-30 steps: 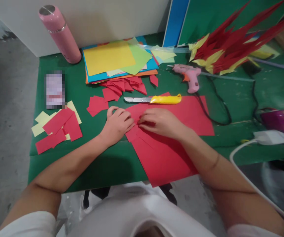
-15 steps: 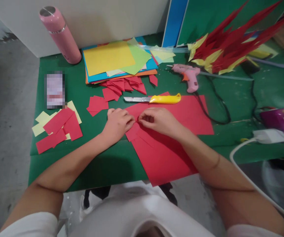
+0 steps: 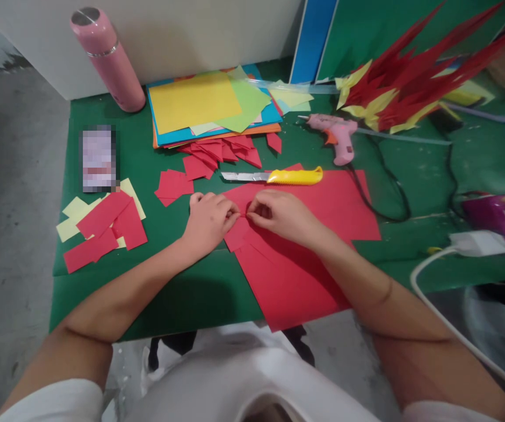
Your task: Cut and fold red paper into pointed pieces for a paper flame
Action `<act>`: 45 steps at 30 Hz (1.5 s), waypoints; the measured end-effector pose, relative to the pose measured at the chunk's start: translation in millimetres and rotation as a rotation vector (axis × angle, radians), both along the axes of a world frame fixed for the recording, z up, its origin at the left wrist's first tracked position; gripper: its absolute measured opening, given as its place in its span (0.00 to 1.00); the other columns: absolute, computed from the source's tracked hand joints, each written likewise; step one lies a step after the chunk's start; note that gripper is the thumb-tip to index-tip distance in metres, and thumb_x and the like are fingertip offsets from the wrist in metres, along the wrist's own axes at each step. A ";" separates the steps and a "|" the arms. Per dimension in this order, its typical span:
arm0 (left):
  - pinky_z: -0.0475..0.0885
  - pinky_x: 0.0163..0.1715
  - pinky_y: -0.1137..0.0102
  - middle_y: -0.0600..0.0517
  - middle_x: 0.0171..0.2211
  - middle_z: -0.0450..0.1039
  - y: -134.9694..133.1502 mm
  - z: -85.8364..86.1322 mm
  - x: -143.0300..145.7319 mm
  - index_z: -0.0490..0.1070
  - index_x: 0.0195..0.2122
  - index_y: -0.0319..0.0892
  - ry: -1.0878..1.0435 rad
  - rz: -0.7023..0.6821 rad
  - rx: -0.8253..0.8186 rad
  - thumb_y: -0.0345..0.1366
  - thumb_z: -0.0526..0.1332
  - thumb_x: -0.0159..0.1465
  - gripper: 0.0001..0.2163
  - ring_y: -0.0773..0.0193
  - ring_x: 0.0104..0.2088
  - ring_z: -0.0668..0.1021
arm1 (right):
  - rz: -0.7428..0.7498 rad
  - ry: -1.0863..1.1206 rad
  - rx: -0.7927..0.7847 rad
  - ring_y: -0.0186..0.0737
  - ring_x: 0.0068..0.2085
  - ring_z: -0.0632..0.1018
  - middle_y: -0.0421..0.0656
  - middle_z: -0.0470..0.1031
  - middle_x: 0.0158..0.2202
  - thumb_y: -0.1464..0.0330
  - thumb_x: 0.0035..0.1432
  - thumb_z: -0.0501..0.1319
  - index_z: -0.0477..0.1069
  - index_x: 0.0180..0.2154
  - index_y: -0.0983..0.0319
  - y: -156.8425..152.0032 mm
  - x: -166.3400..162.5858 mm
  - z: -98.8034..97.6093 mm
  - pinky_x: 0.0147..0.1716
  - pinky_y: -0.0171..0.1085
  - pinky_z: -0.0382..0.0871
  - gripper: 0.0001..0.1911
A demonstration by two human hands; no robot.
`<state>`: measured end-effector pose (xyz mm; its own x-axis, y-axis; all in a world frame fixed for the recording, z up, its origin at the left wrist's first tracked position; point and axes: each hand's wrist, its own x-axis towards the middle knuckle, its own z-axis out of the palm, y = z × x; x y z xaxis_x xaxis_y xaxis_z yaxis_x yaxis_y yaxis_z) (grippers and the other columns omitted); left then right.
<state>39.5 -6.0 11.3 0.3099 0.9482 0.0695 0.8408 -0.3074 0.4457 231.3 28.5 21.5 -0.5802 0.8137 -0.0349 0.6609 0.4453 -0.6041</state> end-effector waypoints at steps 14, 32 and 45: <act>0.58 0.46 0.59 0.53 0.32 0.75 1.1 1.7 0.4 0.78 0.36 0.46 -0.035 0.040 -0.090 0.34 0.62 0.66 0.04 0.58 0.41 0.71 | 0.006 0.039 -0.049 0.37 0.31 0.72 0.42 0.72 0.30 0.71 0.59 0.61 0.69 0.29 0.61 4.7 2.2 -1.4 0.30 0.35 0.62 0.05; 0.60 0.46 0.58 0.53 0.35 0.75 -0.3 -1.6 -4.5 0.80 0.38 0.49 -0.097 0.029 -0.089 0.25 0.57 0.62 0.14 0.58 0.42 0.71 | 0.010 0.112 -0.044 0.38 0.34 0.71 0.44 0.69 0.38 0.72 0.60 0.60 0.72 0.36 0.60 4.5 3.7 -8.9 0.33 0.38 0.66 0.03; 0.63 0.40 0.61 0.45 0.36 0.73 -14.3 -4.4 0.9 0.75 0.40 0.37 0.263 -0.296 0.339 0.28 0.52 0.69 0.12 0.56 0.37 0.71 | 0.006 0.029 -0.034 0.44 0.42 0.74 0.46 0.73 0.40 0.72 0.60 0.61 0.72 0.36 0.60 4.7 4.8 -4.9 0.38 0.40 0.67 0.02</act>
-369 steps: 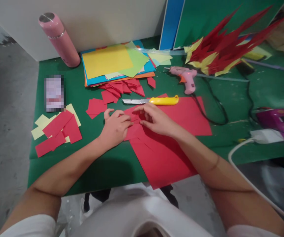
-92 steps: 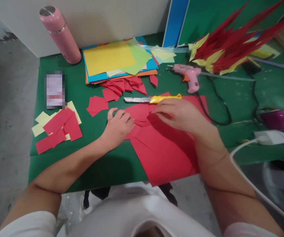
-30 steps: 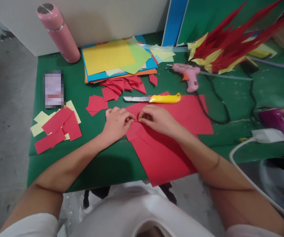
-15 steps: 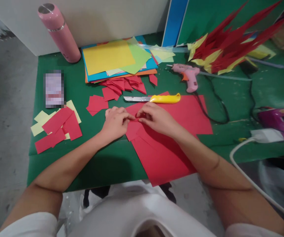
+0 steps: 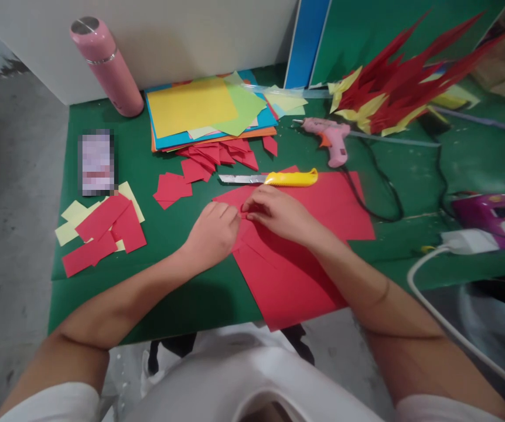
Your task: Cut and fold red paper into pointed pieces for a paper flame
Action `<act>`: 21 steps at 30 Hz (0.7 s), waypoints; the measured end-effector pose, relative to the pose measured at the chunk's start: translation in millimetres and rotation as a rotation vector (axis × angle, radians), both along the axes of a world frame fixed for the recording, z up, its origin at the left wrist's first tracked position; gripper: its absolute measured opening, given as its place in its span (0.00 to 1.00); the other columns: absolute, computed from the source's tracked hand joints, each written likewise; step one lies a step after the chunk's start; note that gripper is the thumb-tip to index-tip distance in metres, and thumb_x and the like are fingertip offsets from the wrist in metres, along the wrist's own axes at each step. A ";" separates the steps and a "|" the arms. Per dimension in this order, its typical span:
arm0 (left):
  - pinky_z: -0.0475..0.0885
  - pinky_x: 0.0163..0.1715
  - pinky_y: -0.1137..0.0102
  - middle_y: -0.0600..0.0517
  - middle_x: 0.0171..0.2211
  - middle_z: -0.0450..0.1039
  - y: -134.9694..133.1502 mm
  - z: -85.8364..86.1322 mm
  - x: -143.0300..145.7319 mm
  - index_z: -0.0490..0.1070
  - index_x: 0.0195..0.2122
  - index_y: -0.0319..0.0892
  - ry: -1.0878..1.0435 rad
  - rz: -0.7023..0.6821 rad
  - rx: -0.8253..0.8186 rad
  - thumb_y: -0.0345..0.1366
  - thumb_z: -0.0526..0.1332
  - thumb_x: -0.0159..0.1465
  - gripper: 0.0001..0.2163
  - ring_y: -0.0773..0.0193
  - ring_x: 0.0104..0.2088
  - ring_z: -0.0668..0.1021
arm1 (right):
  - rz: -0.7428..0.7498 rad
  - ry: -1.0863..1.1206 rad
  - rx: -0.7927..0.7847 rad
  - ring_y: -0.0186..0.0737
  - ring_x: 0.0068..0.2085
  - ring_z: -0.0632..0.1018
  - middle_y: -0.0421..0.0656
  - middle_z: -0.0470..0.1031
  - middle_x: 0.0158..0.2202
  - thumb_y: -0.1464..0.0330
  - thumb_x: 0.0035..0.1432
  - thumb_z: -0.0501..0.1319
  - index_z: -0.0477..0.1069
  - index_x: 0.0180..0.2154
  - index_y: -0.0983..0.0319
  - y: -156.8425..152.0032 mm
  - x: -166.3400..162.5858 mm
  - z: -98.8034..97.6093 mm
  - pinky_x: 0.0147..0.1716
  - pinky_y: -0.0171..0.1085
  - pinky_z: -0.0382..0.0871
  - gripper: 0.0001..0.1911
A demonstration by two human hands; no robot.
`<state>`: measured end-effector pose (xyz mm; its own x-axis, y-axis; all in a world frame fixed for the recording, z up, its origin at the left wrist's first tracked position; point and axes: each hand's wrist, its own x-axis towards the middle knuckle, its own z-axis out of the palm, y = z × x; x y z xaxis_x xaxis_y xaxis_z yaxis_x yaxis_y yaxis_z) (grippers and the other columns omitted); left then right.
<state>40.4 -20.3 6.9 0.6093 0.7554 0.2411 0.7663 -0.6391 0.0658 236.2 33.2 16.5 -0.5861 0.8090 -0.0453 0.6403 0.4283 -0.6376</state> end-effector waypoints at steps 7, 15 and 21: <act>0.63 0.37 0.60 0.45 0.33 0.71 -9.5 -5.7 4.8 0.74 0.46 0.35 0.064 0.014 -0.011 0.27 0.48 0.70 0.14 0.55 0.34 0.71 | 0.033 0.064 -0.055 0.40 0.35 0.71 0.46 0.72 0.39 0.74 0.56 0.58 0.73 0.38 0.60 5.5 12.0 5.1 0.32 0.37 0.66 0.08; 0.63 0.41 0.62 0.46 0.35 0.72 -0.9 -0.9 -1.9 0.75 0.48 0.37 0.035 -0.025 -0.047 0.31 0.51 0.71 0.13 0.56 0.38 0.72 | 0.033 0.189 -0.242 0.39 0.34 0.75 0.46 0.76 0.38 0.66 0.60 0.57 0.74 0.41 0.61 15.7 23.2 3.4 0.32 0.38 0.69 0.10; 0.65 0.37 0.65 0.48 0.38 0.74 12.1 -10.8 -6.2 0.78 0.43 0.43 -0.189 -0.007 -0.166 0.37 0.53 0.73 0.13 0.60 0.39 0.73 | 0.100 0.077 -0.029 0.43 0.37 0.75 0.47 0.76 0.39 0.61 0.58 0.65 0.76 0.42 0.60 11.4 20.0 2.9 0.35 0.40 0.69 0.12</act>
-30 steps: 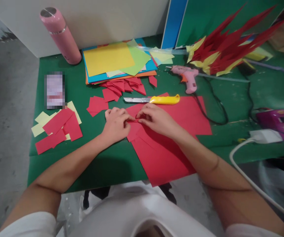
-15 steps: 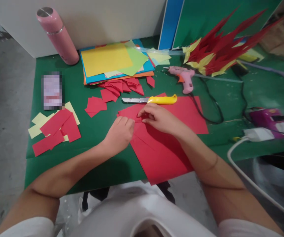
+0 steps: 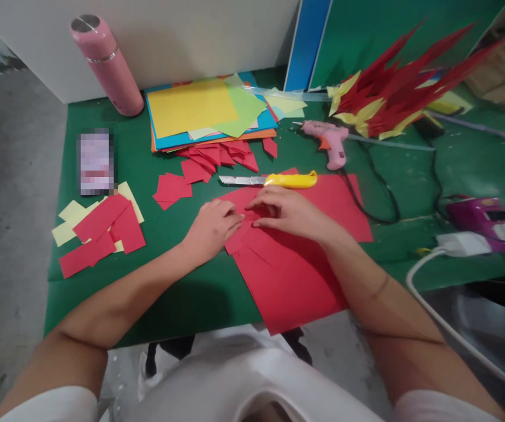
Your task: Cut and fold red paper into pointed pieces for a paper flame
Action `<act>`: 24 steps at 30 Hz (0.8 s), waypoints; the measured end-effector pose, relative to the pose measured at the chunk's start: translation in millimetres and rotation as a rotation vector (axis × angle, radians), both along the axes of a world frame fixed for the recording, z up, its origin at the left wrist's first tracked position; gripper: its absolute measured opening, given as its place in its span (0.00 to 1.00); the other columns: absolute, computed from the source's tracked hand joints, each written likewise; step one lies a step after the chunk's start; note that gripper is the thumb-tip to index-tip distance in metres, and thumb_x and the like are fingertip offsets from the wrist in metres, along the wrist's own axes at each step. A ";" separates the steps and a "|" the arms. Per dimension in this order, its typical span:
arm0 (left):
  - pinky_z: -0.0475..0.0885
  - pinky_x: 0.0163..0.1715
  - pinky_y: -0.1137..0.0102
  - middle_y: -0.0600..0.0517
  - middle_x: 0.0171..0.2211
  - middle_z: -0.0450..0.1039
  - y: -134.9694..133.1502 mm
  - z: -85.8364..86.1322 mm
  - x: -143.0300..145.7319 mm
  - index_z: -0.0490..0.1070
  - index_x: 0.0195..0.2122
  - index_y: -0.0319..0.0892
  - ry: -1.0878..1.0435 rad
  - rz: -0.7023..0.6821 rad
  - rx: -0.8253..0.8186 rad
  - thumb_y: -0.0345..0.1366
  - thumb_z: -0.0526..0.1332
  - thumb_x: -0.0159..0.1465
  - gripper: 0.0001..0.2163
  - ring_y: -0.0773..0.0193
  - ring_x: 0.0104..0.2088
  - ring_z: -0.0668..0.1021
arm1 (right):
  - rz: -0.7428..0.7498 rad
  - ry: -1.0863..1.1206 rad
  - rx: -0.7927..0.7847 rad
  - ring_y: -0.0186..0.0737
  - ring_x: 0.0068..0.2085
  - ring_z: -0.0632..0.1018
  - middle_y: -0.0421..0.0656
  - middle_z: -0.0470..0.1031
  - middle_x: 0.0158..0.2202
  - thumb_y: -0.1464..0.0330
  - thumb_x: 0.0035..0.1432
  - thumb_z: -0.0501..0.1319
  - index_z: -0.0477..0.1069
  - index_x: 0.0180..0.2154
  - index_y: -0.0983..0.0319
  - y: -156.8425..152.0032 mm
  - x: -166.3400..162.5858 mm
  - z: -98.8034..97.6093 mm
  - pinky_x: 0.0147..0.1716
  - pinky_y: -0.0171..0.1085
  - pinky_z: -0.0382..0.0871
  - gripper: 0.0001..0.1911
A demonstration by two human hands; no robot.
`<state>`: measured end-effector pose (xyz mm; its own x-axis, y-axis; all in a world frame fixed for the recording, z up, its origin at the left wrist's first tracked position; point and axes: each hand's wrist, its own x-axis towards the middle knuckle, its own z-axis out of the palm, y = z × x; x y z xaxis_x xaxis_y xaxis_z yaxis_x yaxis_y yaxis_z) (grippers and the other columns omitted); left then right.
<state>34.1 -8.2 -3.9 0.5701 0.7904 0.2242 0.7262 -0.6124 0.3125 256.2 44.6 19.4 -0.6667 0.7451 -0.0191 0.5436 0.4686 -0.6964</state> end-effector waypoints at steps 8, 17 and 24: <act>0.68 0.37 0.67 0.48 0.34 0.75 6.3 -3.1 -0.7 0.78 0.40 0.40 -0.045 -0.025 0.016 0.35 0.55 0.72 0.12 0.62 0.35 0.75 | 0.157 -0.117 0.312 0.46 0.41 0.77 0.49 0.78 0.40 0.62 0.68 0.56 0.79 0.39 0.60 2.9 1.5 -3.4 0.38 0.42 0.69 0.14; 0.70 0.40 0.65 0.45 0.35 0.74 6.4 -6.5 -0.8 0.77 0.37 0.37 0.041 -0.037 0.062 0.33 0.50 0.73 0.15 0.59 0.37 0.75 | 0.235 -0.151 0.455 0.49 0.44 0.77 0.51 0.80 0.42 0.63 0.69 0.54 0.80 0.41 0.62 1.7 0.4 -5.2 0.43 0.46 0.72 0.17; 0.71 0.39 0.65 0.46 0.35 0.74 6.3 -8.6 -0.8 0.77 0.37 0.38 0.024 -0.025 0.088 0.33 0.51 0.72 0.15 0.60 0.36 0.76 | 0.261 -0.205 0.495 0.48 0.41 0.78 0.51 0.81 0.41 0.66 0.68 0.53 0.80 0.41 0.62 0.8 -2.9 -3.1 0.40 0.45 0.72 0.17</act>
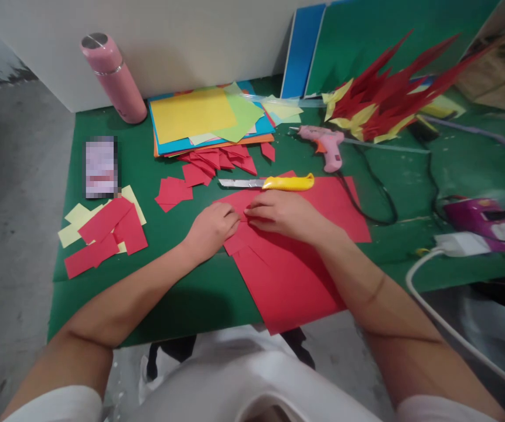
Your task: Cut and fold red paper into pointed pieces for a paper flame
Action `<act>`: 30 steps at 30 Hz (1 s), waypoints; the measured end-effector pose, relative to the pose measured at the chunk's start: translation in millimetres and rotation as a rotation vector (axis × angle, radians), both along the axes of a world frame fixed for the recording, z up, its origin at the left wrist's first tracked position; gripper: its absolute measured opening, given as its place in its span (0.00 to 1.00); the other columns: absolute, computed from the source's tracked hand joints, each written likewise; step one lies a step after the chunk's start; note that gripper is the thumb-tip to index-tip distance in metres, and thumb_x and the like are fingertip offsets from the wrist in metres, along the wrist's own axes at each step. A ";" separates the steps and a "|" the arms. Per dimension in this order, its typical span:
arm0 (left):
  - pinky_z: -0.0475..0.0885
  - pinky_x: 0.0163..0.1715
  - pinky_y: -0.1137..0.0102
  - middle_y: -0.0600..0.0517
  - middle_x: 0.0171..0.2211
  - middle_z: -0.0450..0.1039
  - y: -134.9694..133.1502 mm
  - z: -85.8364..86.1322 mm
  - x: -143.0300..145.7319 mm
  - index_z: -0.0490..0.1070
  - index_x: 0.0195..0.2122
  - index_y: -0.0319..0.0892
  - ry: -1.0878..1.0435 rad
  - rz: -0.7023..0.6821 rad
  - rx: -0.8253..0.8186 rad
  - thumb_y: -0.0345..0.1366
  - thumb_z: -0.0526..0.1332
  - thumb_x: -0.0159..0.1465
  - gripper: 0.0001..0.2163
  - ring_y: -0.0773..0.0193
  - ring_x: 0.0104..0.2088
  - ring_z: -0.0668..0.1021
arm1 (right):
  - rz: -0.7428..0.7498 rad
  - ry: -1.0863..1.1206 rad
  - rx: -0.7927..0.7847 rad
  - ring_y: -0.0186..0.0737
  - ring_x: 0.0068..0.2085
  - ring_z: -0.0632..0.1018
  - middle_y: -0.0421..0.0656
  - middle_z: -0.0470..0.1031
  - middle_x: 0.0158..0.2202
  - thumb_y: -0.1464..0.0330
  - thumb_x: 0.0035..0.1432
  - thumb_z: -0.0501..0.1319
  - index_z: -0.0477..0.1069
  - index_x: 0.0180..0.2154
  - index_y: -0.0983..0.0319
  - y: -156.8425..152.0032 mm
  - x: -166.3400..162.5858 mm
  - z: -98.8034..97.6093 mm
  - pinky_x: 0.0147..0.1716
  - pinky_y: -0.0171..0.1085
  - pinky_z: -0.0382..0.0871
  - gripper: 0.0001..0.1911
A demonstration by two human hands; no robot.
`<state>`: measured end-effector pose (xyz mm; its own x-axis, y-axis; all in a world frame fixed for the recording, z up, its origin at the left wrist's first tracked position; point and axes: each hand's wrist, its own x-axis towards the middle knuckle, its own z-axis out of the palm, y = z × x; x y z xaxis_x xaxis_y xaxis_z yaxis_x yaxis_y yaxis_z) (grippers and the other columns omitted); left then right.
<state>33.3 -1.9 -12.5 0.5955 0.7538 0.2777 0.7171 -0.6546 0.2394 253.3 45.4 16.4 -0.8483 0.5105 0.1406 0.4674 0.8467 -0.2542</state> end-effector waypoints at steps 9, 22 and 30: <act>0.70 0.38 0.66 0.47 0.34 0.75 1.1 4.2 -1.5 0.77 0.37 0.38 -0.009 -0.010 -0.019 0.36 0.53 0.73 0.14 0.60 0.36 0.76 | -0.010 -0.066 0.023 0.49 0.42 0.78 0.52 0.80 0.42 0.67 0.69 0.52 0.80 0.42 0.64 -3.5 -2.2 3.0 0.41 0.44 0.72 0.17; 0.73 0.39 0.64 0.47 0.31 0.73 3.7 -0.8 5.5 0.75 0.35 0.38 0.034 0.020 0.060 0.32 0.50 0.72 0.15 0.60 0.35 0.76 | -0.025 -0.056 0.101 0.47 0.40 0.77 0.51 0.80 0.40 0.69 0.66 0.54 0.79 0.40 0.63 -3.0 -4.1 -2.3 0.38 0.42 0.69 0.14; 0.72 0.37 0.67 0.49 0.32 0.75 6.3 -1.2 -0.6 0.73 0.35 0.39 -0.260 0.056 -0.044 0.35 0.60 0.68 0.06 0.62 0.35 0.77 | -0.053 0.108 0.252 0.43 0.36 0.75 0.47 0.79 0.34 0.69 0.67 0.54 0.76 0.34 0.62 -0.2 -11.9 -15.6 0.35 0.40 0.68 0.14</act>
